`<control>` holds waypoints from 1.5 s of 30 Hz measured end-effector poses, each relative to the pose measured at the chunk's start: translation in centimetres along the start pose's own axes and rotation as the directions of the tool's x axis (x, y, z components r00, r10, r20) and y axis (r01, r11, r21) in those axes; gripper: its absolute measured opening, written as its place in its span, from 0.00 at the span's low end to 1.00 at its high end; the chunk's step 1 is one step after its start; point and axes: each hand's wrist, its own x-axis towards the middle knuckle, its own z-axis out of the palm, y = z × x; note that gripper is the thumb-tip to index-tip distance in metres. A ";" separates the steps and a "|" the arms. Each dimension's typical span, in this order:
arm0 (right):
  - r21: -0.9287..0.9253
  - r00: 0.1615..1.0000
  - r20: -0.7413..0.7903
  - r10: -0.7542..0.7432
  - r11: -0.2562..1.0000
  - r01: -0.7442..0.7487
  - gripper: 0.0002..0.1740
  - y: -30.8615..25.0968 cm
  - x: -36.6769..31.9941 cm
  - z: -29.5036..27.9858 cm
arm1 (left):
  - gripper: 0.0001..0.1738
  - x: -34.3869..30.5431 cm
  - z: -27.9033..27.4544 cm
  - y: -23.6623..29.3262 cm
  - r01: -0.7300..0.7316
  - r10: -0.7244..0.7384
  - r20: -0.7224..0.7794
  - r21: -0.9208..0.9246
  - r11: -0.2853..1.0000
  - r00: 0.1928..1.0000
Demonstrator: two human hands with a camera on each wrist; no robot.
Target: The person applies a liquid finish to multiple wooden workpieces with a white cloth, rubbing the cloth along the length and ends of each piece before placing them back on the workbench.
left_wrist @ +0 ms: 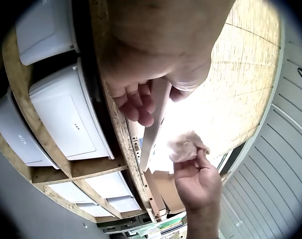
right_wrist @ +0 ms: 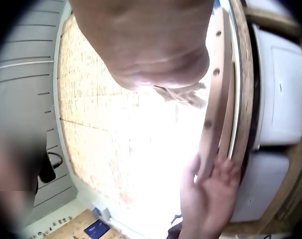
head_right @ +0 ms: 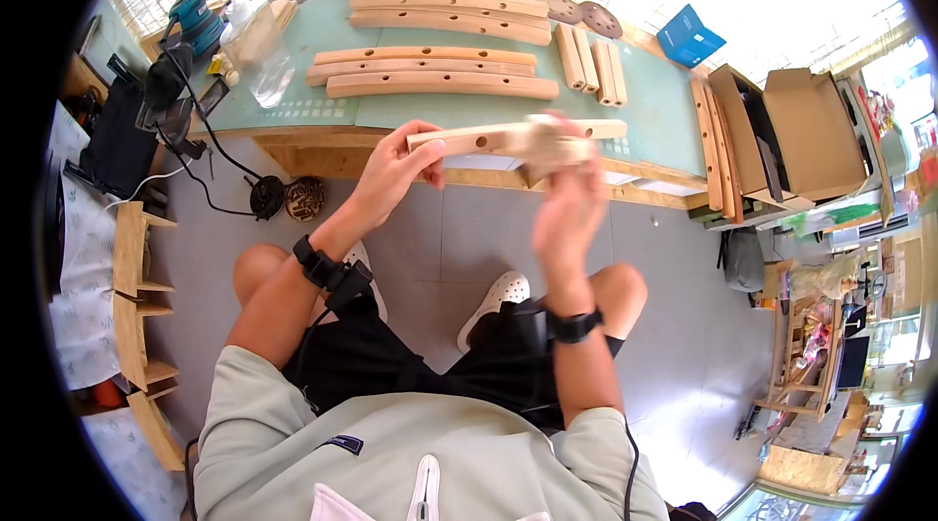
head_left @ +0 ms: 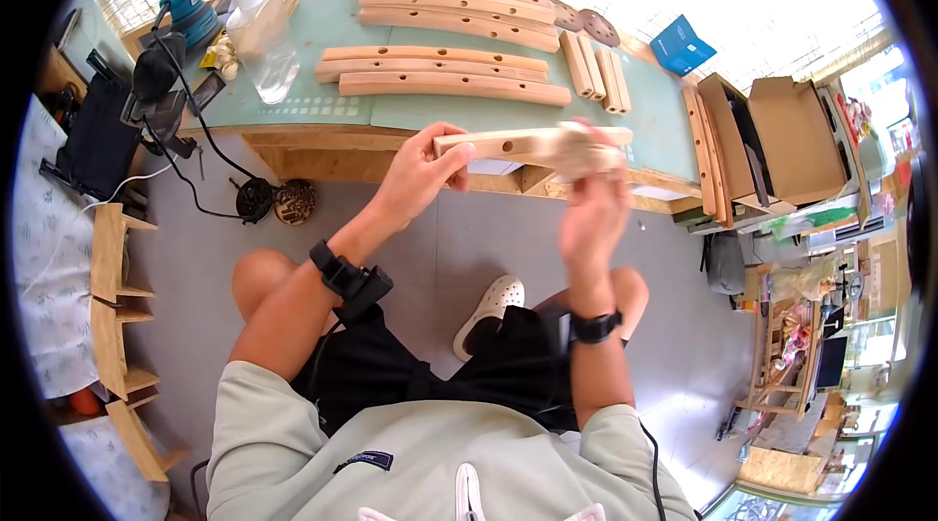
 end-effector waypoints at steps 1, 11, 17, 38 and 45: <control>-0.124 0.992 -0.082 -0.098 0.988 0.087 0.18 0.0 2.0 -2.8 | 0.16 -0.1 0.0 0.7 0.071 -0.068 0.057 -0.063 0.995 0.996; -0.868 0.936 0.204 -0.288 0.389 0.309 0.18 4.4 10.1 -11.9 | 0.20 0.2 0.1 0.8 0.075 -0.081 0.155 0.048 0.996 0.985; -0.810 0.883 0.361 -0.301 0.369 0.456 0.22 5.0 4.5 -2.6 | 0.18 0.1 0.2 0.6 0.075 -0.080 0.132 0.047 0.996 0.988; -0.437 0.938 -0.083 -0.336 0.858 0.268 0.17 1.7 5.8 -7.0 | 0.23 -0.2 -0.8 1.2 0.223 -0.192 0.197 -0.150 0.963 0.961; -0.855 0.938 0.199 -0.284 0.418 0.307 0.18 3.9 11.2 -12.5 | 0.24 0.1 -0.8 1.7 0.215 -0.195 0.219 -0.072 0.974 0.956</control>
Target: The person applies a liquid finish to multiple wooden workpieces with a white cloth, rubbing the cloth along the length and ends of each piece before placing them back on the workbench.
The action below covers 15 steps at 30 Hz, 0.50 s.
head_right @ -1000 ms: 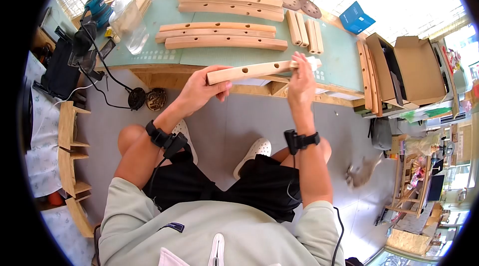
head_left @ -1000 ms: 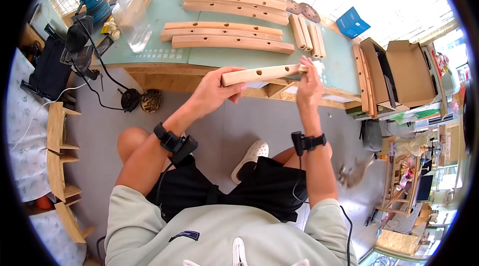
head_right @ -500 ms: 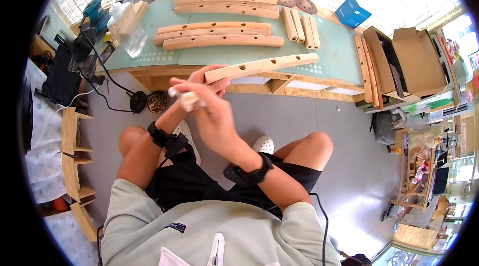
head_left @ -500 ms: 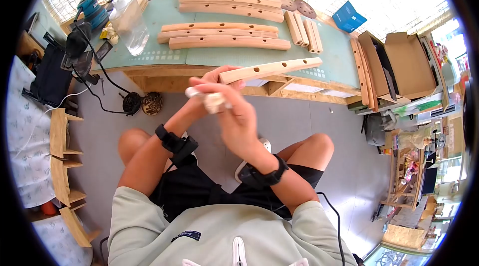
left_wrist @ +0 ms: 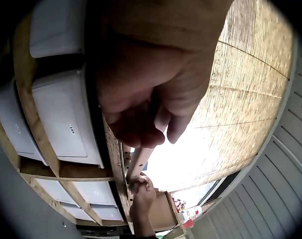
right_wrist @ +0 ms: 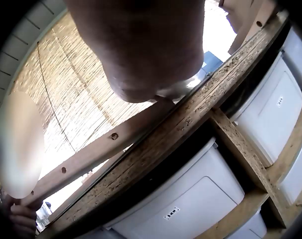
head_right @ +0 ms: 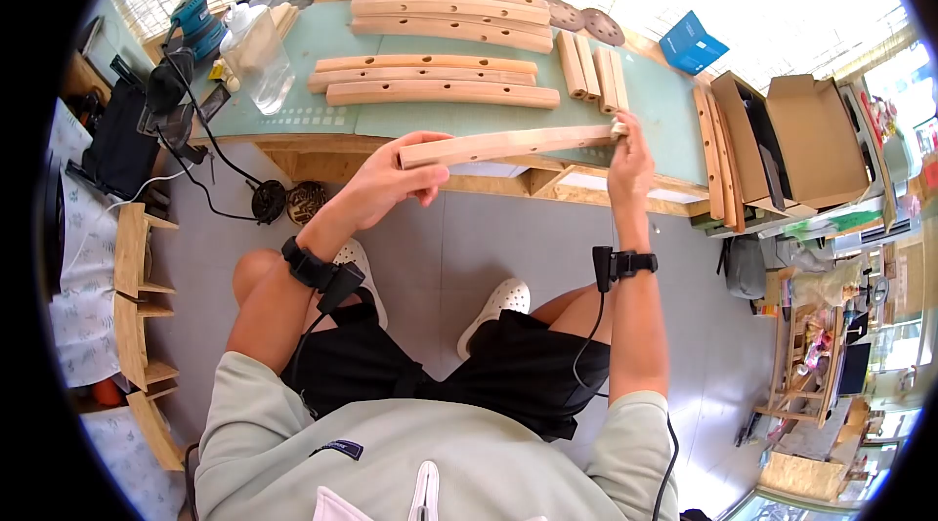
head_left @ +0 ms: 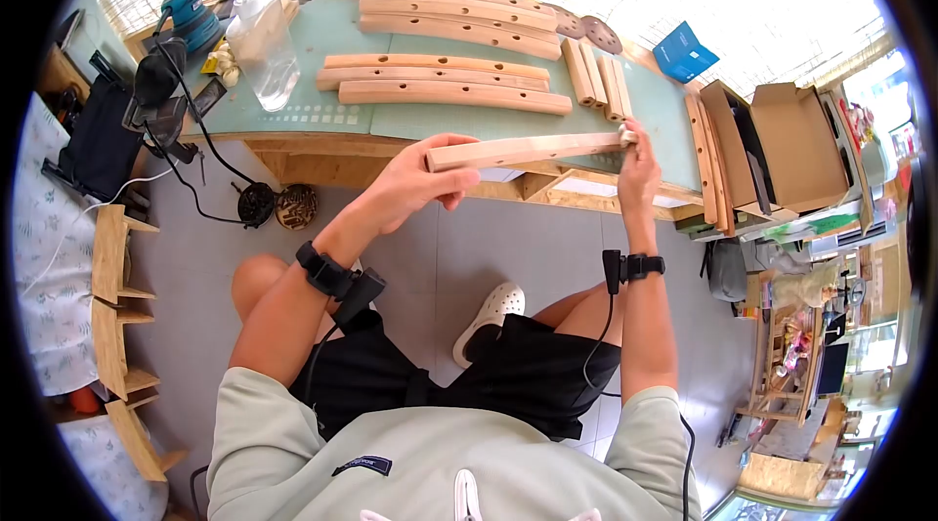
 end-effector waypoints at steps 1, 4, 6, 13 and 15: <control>-0.089 0.995 0.090 -0.048 0.994 0.056 0.19 -0.1 -0.1 0.4 | 0.24 -0.1 0.2 -0.1 -0.053 0.053 0.005 0.055 0.997 0.999; -0.083 0.996 0.061 -0.060 0.994 0.065 0.20 -2.9 -1.5 1.9 | 0.25 -0.1 0.3 -0.2 -0.040 0.041 -0.015 0.085 0.996 0.999; -0.024 0.988 0.055 -0.144 0.989 0.146 0.20 -6.2 -3.0 3.3 | 0.24 0.0 0.3 -0.2 -0.052 0.054 -0.016 0.104 0.993 0.998; 0.199 0.890 0.126 -0.438 0.890 0.410 0.24 -22.0 -10.7 8.9 | 0.27 -0.3 -0.6 -4.5 -0.278 0.263 -0.142 -0.095 0.956 0.954; 0.449 0.872 0.203 -0.446 0.833 0.322 0.26 -24.7 -11.7 8.4 | 0.24 0.0 0.1 -3.2 -0.060 0.085 -0.085 0.258 0.964 0.993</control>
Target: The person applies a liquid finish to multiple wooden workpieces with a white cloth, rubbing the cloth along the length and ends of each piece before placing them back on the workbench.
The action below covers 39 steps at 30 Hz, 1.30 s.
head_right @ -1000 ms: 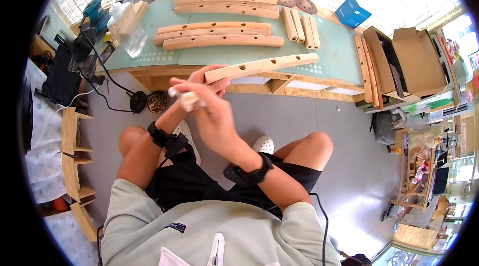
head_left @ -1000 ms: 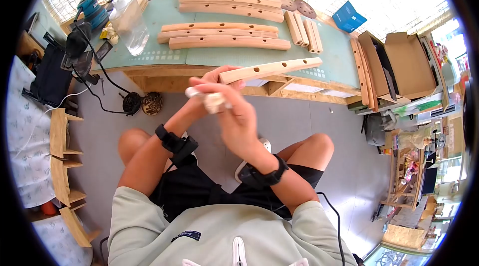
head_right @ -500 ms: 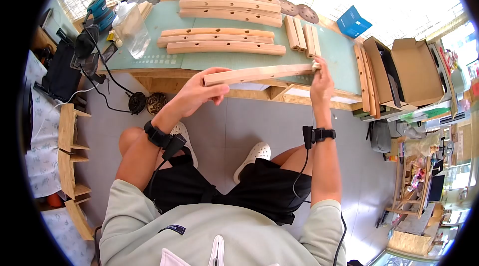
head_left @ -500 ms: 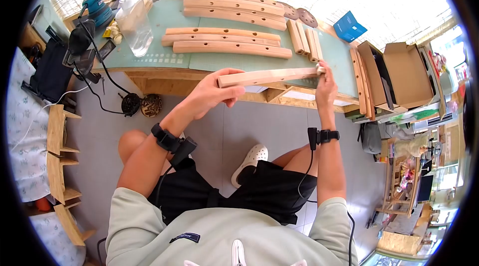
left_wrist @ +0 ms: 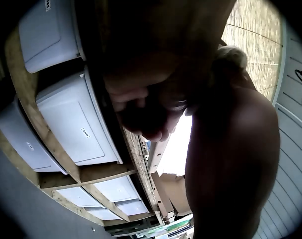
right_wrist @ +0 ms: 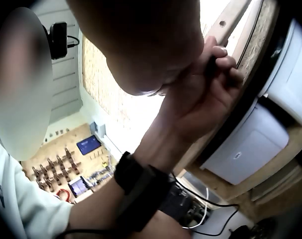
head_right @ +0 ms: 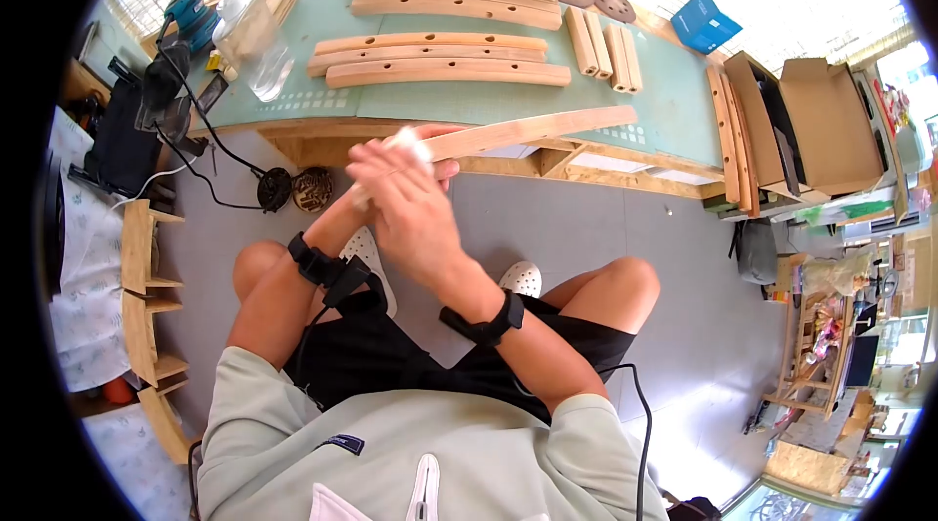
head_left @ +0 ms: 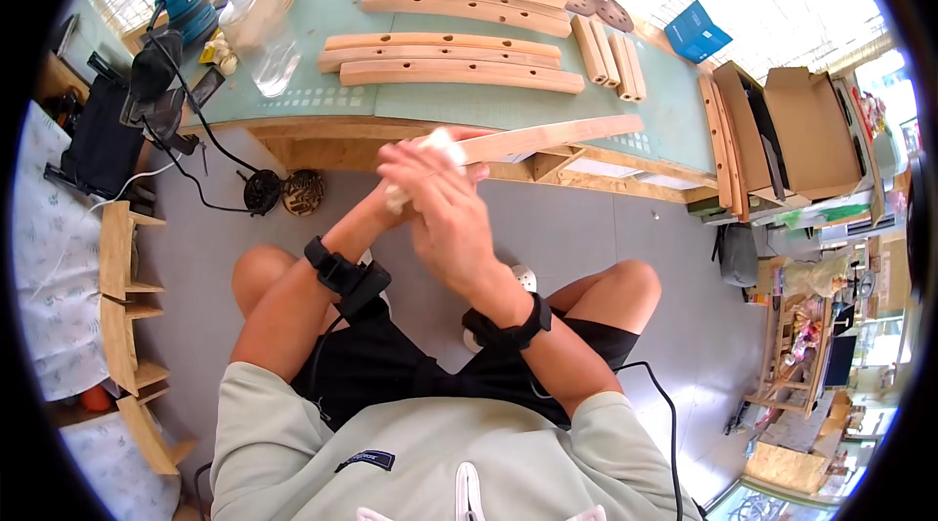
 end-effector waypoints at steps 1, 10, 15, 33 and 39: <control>0.243 0.999 0.032 0.044 0.969 -0.051 0.25 -0.6 -0.2 0.0 | 0.21 -0.1 0.4 0.9 -0.014 0.015 0.027 -0.036 0.999 1.000; 0.208 0.737 -0.595 0.320 0.947 -0.244 0.16 10.2 -1.8 -13.5 | 0.25 0.3 -0.4 1.1 0.069 -0.056 0.057 -0.248 0.966 0.997; -0.177 0.776 -0.556 0.299 0.869 -0.462 0.16 20.1 -2.4 -19.7 | 0.29 0.4 -1.0 1.6 0.076 -0.039 0.106 -0.364 0.928 0.994; 0.541 0.997 0.040 0.067 0.837 -0.078 0.21 -2.3 1.7 -1.5 | 0.23 0.9 -1.4 0.9 -0.034 0.110 0.180 -0.379 0.925 0.978; 0.609 0.931 -0.086 0.355 0.758 -0.233 0.17 1.0 -0.2 -6.9 | 0.17 0.8 -6.1 3.6 -0.174 0.335 -0.294 0.461 0.870 0.895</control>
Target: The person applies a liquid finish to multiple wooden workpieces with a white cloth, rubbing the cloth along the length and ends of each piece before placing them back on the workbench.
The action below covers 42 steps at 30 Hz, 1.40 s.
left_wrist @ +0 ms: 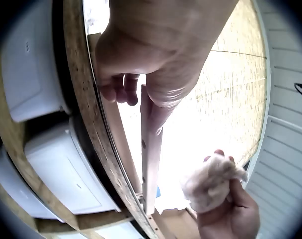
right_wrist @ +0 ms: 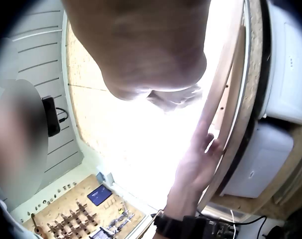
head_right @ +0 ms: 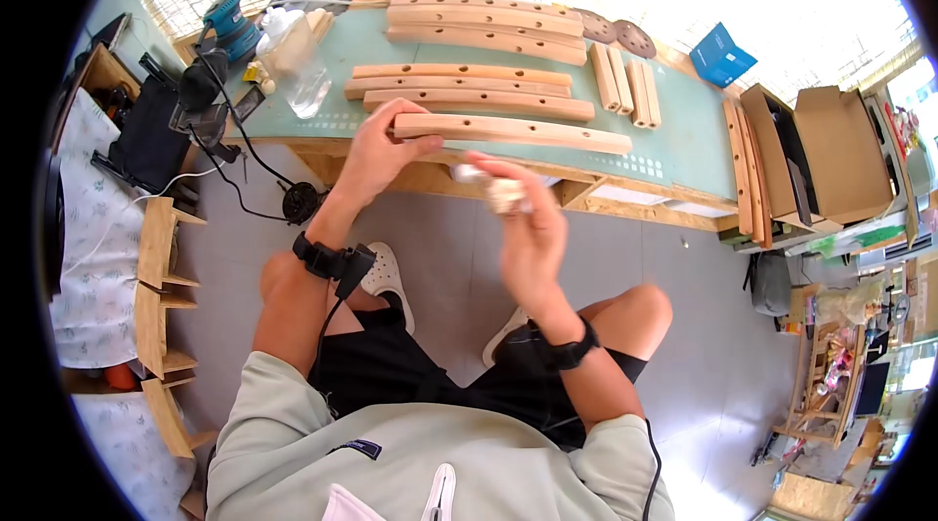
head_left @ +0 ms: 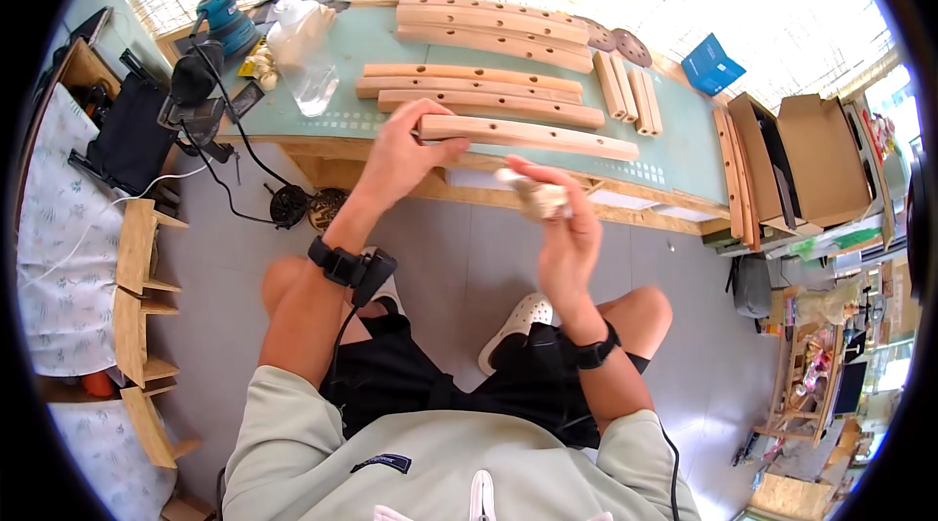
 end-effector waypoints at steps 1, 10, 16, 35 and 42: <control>-0.015 0.995 -0.082 0.051 0.999 -0.052 0.17 0.5 -0.2 -1.6 | 0.17 0.1 -0.9 -0.1 -0.007 0.007 -0.009 0.012 1.000 1.000; 0.197 0.887 -0.442 0.136 0.979 -0.052 0.17 4.5 -0.7 -15.4 | 0.23 1.4 -2.0 1.5 -0.123 0.325 -0.176 0.682 0.721 0.929; 0.315 0.859 -0.477 0.189 0.948 -0.034 0.17 5.4 -0.8 -17.9 | 0.20 10.0 -0.4 4.6 -0.006 0.051 -0.042 0.706 0.708 0.998; 0.358 0.850 -0.500 0.166 0.933 0.028 0.17 4.4 -0.8 -18.0 | 0.37 20.6 -3.4 -2.1 0.017 -0.021 -0.008 0.881 0.474 1.000; 0.308 0.857 -0.492 0.154 0.951 0.006 0.16 5.1 -0.5 -18.2 | 0.29 19.2 -4.2 1.2 -0.022 -0.129 0.071 0.937 0.349 0.989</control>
